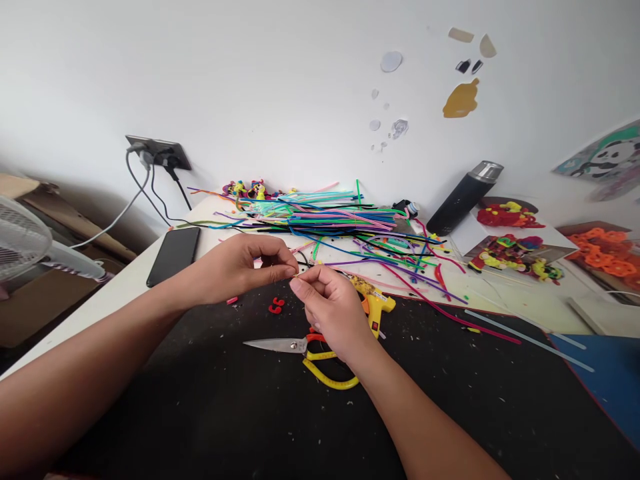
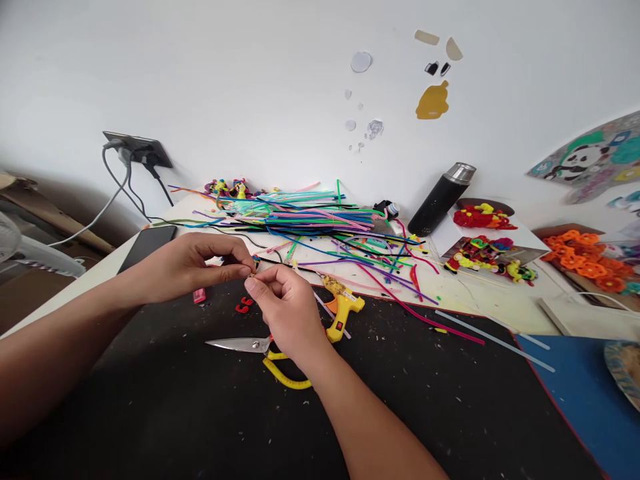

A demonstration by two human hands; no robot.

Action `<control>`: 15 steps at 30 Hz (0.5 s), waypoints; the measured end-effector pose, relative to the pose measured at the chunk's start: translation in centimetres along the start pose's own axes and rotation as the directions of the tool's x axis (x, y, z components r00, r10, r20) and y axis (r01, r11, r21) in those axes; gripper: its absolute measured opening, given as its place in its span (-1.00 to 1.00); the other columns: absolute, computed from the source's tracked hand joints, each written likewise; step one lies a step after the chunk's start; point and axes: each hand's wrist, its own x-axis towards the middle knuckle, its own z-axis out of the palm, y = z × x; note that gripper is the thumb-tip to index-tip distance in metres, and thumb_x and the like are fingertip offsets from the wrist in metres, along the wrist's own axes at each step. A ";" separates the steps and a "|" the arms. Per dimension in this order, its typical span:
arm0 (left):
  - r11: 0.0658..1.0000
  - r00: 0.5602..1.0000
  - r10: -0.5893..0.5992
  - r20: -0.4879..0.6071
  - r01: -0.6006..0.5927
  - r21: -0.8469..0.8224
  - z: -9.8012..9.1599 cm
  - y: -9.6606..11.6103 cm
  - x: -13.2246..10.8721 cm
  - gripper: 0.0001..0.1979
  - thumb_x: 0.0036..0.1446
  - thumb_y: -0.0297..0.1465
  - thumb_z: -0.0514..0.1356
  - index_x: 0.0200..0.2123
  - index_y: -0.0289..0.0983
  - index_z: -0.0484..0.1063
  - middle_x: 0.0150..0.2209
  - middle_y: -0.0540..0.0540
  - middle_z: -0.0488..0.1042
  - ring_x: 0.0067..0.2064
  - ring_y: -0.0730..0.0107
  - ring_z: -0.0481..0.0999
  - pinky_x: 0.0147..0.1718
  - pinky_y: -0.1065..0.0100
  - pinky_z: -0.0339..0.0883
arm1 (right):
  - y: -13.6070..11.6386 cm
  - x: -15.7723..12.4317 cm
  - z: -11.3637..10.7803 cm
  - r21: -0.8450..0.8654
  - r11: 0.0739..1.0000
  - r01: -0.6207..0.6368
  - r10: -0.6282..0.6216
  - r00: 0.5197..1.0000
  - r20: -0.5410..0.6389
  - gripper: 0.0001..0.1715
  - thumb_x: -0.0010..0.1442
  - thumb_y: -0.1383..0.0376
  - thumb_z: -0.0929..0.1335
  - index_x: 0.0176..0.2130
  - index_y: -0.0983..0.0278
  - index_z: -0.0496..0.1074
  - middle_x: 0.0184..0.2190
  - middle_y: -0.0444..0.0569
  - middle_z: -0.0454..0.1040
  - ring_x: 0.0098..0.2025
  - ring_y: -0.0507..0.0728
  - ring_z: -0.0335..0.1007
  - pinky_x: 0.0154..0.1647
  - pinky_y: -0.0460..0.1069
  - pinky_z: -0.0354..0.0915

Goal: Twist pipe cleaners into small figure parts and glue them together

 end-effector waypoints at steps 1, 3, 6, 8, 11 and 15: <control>1.000 1.000 -0.006 0.009 0.005 0.020 -0.2 0.0 0.0 -0.69 0.29 -0.09 0.32 -0.26 -0.20 0.67 -0.30 -0.04 0.67 -0.29 0.33 0.57 -0.27 0.39 0.46 | 0.0 0.0 0.0 -0.002 1.000 -0.001 0.001 1.000 0.000 -0.59 0.16 0.00 0.56 -0.35 0.19 0.42 -0.66 -0.36 0.16 -0.68 -0.07 -0.08 -0.68 -0.11 -0.11; 0.999 0.999 -0.021 0.040 0.019 0.048 -0.5 0.0 -0.1 -0.71 0.28 -0.10 0.31 -0.25 -0.19 0.67 -0.30 -0.04 0.67 -0.31 0.34 0.56 -0.36 0.43 0.43 | -0.1 -0.1 0.0 -0.003 1.000 -0.003 0.003 1.000 -0.003 -0.59 0.16 0.00 0.56 -0.35 0.19 0.42 -0.66 -0.36 0.16 -0.68 -0.07 -0.08 -0.68 -0.11 -0.11; 0.997 0.995 -0.046 0.089 0.040 0.063 -0.9 0.1 -0.2 -0.74 0.25 -0.12 0.32 -0.26 -0.18 0.67 -0.31 -0.04 0.66 -0.35 0.36 0.56 -0.42 0.47 0.42 | -0.2 -0.1 0.1 -0.012 1.000 -0.009 0.008 1.000 -0.007 -0.60 0.16 0.00 0.56 -0.34 0.19 0.42 -0.66 -0.36 0.17 -0.68 -0.08 -0.07 -0.68 -0.11 -0.12; 0.996 0.991 -0.067 0.114 0.060 0.061 -1.0 0.1 -0.3 -0.75 0.23 -0.13 0.33 -0.27 -0.18 0.66 -0.31 -0.04 0.67 -0.37 0.37 0.55 -0.44 0.48 0.41 | -0.2 -0.1 0.0 -0.012 1.000 -0.010 0.010 1.000 -0.007 -0.60 0.17 0.00 0.56 -0.35 0.19 0.42 -0.66 -0.36 0.17 -0.68 -0.08 -0.06 -0.68 -0.11 -0.12; 0.994 0.987 -0.105 0.121 0.101 0.038 -0.8 0.1 -0.2 -0.75 0.21 -0.13 0.34 -0.28 -0.19 0.65 -0.32 -0.03 0.66 -0.39 0.38 0.53 -0.47 0.48 0.39 | -0.1 0.1 0.0 0.005 1.000 -0.005 0.005 1.000 -0.007 -0.60 0.18 0.01 0.56 -0.34 0.19 0.42 -0.66 -0.37 0.18 -0.69 -0.08 -0.06 -0.69 -0.11 -0.13; 0.989 0.984 -0.141 0.105 0.145 -0.024 -0.3 -0.1 -0.1 -0.72 0.19 -0.10 0.36 -0.30 -0.21 0.64 -0.39 -0.02 0.60 -0.42 0.39 0.48 -0.55 0.49 0.32 | 0.1 0.2 -0.1 0.049 0.999 -0.012 0.012 1.000 -0.008 -0.57 0.16 -0.02 0.57 -0.34 0.19 0.41 -0.66 -0.38 0.17 -0.70 -0.09 -0.09 -0.69 -0.11 -0.14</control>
